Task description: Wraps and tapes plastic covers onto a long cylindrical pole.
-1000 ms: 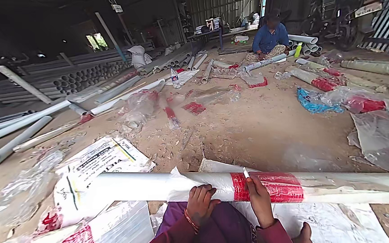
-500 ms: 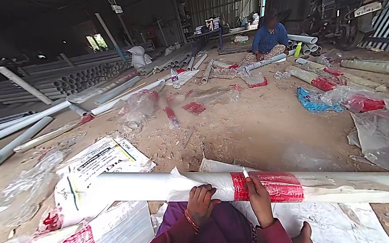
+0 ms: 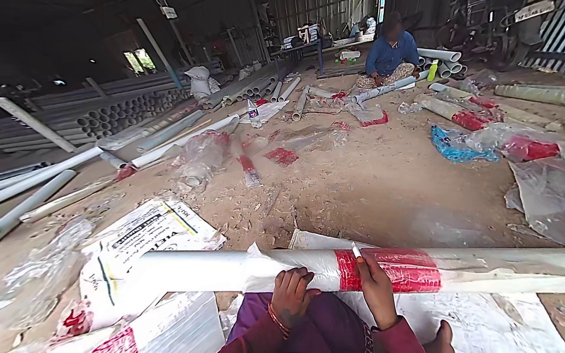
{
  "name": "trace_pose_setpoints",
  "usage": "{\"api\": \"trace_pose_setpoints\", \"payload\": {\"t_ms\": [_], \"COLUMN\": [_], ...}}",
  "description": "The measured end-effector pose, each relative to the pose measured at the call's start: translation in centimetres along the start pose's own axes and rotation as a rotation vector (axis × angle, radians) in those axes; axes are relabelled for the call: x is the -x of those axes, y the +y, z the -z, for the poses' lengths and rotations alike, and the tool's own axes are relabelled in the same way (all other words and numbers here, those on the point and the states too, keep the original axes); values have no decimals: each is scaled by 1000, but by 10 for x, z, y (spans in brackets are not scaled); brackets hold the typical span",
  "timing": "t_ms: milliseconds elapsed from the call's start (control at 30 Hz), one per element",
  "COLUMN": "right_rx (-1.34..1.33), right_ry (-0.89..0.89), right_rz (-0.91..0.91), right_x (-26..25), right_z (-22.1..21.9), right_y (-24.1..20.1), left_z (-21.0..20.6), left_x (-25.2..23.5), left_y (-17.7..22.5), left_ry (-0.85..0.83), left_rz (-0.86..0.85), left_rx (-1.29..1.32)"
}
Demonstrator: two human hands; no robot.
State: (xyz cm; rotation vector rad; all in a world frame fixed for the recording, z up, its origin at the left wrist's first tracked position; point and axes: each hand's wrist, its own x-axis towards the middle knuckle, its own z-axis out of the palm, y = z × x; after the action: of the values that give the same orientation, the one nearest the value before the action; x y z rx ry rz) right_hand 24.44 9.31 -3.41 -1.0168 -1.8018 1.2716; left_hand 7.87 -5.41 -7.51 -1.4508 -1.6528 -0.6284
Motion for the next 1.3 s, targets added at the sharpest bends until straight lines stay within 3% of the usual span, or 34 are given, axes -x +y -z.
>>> {"api": "trace_pose_setpoints", "payload": {"t_ms": [1300], "right_rx": [6], "right_ry": [5], "right_rz": [-29], "right_x": [0], "right_z": [0], "right_y": [-2], "left_z": [0], "left_x": [-1], "left_y": [1], "left_ry": [14], "left_rz": [-6], "left_rx": [2]}}
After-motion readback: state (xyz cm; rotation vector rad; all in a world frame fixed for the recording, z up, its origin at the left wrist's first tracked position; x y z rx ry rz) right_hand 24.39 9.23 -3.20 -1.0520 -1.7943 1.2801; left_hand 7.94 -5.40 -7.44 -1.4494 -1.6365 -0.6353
